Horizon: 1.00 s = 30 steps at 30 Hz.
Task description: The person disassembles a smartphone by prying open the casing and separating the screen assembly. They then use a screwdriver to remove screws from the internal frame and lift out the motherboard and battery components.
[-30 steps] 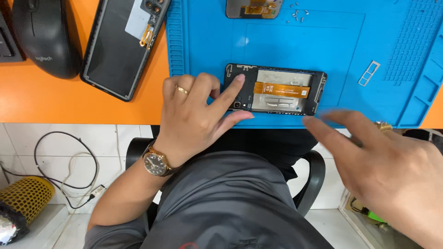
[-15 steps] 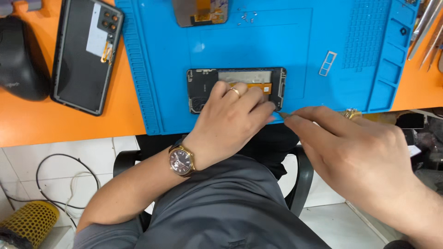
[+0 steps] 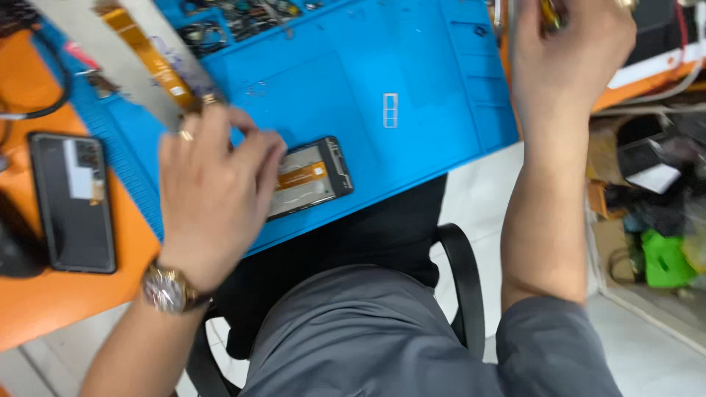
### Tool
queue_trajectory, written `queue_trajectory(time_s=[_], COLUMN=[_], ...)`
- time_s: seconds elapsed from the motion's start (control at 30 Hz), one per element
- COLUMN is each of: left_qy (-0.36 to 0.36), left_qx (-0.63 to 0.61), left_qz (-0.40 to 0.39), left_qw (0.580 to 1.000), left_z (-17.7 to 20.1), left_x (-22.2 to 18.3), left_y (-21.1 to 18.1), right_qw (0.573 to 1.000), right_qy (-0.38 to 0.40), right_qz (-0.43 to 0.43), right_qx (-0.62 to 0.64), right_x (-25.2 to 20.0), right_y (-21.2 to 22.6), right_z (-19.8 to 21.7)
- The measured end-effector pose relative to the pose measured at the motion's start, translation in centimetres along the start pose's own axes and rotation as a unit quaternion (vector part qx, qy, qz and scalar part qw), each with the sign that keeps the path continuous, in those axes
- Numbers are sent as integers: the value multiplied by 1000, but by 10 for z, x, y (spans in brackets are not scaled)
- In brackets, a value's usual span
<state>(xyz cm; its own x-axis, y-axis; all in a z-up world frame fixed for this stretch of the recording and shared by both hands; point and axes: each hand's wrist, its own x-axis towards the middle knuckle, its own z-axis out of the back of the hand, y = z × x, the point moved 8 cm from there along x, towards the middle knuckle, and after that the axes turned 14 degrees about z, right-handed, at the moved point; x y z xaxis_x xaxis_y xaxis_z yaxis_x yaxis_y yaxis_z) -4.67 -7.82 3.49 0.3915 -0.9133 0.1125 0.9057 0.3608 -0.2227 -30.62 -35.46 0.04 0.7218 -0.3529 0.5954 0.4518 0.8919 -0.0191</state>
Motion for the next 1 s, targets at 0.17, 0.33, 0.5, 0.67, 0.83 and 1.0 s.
queue_trajectory(time_s=[0.17, 0.33, 0.5, 0.67, 0.83, 1.0], left_qy=[-151, -220, -40, 49, 75, 42], left_qx=[91, 139, 7, -6, -82, -77], left_qz=[-61, -79, -38, 7, 39, 68], left_qw=[983, 962, 998, 999, 993, 994], left_z=[2, 3, -16, -38, -43, -44], left_x=[18, 18, -8, -19, -14, -26], left_y=[21, 16, 6, 7, 14, 15], right_qw=[1000, 998, 995, 964, 931, 918], right_qy=[-14, -19, -57, -41, 155, 204], right_qz=[27, 50, 5, 1, 16, -23], right_qx=[-8, -27, 85, 263, 331, 339], right_x=[-14, -17, -11, 18, 33, 19], right_y=[10, 27, 70, 169, 218, 227], right_z=[-4, 7, 33, 33, 12, 1])
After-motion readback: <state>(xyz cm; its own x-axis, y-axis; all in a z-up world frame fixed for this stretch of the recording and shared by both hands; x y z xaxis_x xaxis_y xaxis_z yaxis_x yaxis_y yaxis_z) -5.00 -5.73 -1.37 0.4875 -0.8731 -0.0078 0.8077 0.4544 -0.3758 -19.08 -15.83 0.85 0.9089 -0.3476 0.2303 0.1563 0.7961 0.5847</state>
